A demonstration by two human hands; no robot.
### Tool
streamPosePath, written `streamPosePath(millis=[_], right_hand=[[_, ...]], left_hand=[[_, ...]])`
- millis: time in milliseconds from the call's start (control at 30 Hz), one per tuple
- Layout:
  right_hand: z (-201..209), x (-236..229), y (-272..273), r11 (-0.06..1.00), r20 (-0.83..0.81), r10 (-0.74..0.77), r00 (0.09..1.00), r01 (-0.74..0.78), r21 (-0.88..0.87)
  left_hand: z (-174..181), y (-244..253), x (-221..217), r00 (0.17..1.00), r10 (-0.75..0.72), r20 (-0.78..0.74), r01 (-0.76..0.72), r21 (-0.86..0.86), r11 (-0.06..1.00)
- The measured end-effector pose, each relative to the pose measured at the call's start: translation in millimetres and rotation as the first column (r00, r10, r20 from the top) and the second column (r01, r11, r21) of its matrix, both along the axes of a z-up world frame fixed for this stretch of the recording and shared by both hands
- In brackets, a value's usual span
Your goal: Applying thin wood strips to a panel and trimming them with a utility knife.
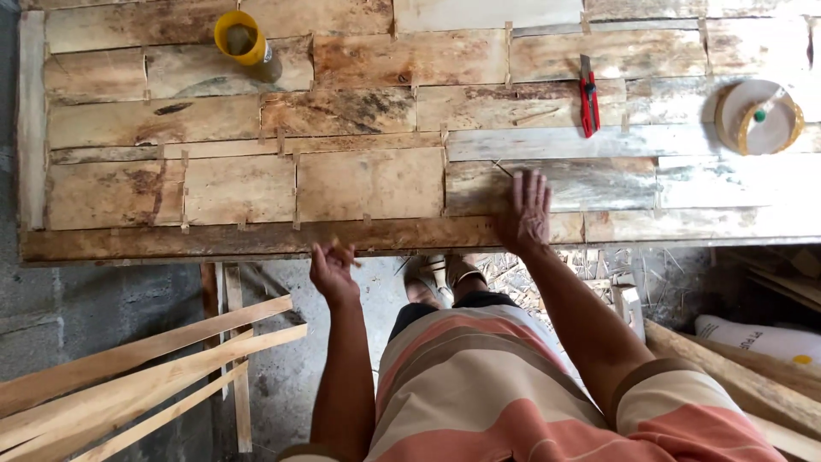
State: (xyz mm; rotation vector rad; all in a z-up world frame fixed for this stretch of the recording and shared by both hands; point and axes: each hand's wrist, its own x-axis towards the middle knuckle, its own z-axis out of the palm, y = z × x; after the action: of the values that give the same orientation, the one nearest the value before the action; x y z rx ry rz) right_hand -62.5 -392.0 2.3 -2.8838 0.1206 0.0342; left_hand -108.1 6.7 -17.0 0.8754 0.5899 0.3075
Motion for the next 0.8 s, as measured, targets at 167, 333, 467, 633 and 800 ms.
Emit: streamPosePath(millis=[167,333,467,633,800], right_hand=[[20,-24,19,0.853,0.184,0.388,0.903,-0.427,0.301],[2,-41,26,0.916,0.12,0.302,0.946,-0.323,0.238],[-12,-33,2,0.977,0.133,0.075,0.988,-0.1,0.186],[-18,0,-71,0.987,0.054,-0.124,0.991,0.118,0.109],[-18,40,-148,0.993,0.314,-0.1,0.944,0.113,-0.025]], left_hand=[[-9,9,-67,0.998,-0.041,-0.051,0.041,-0.002,0.999],[6,12,-118,0.984,-0.099,-0.149,0.113,0.091,0.989],[7,15,-138,0.973,-0.047,-0.228,0.08,0.139,0.987],[21,-5,-141,0.987,-0.017,-0.158,0.056,0.244,0.968],[56,-74,-112,0.978,-0.083,-0.193,0.154,0.391,0.907]])
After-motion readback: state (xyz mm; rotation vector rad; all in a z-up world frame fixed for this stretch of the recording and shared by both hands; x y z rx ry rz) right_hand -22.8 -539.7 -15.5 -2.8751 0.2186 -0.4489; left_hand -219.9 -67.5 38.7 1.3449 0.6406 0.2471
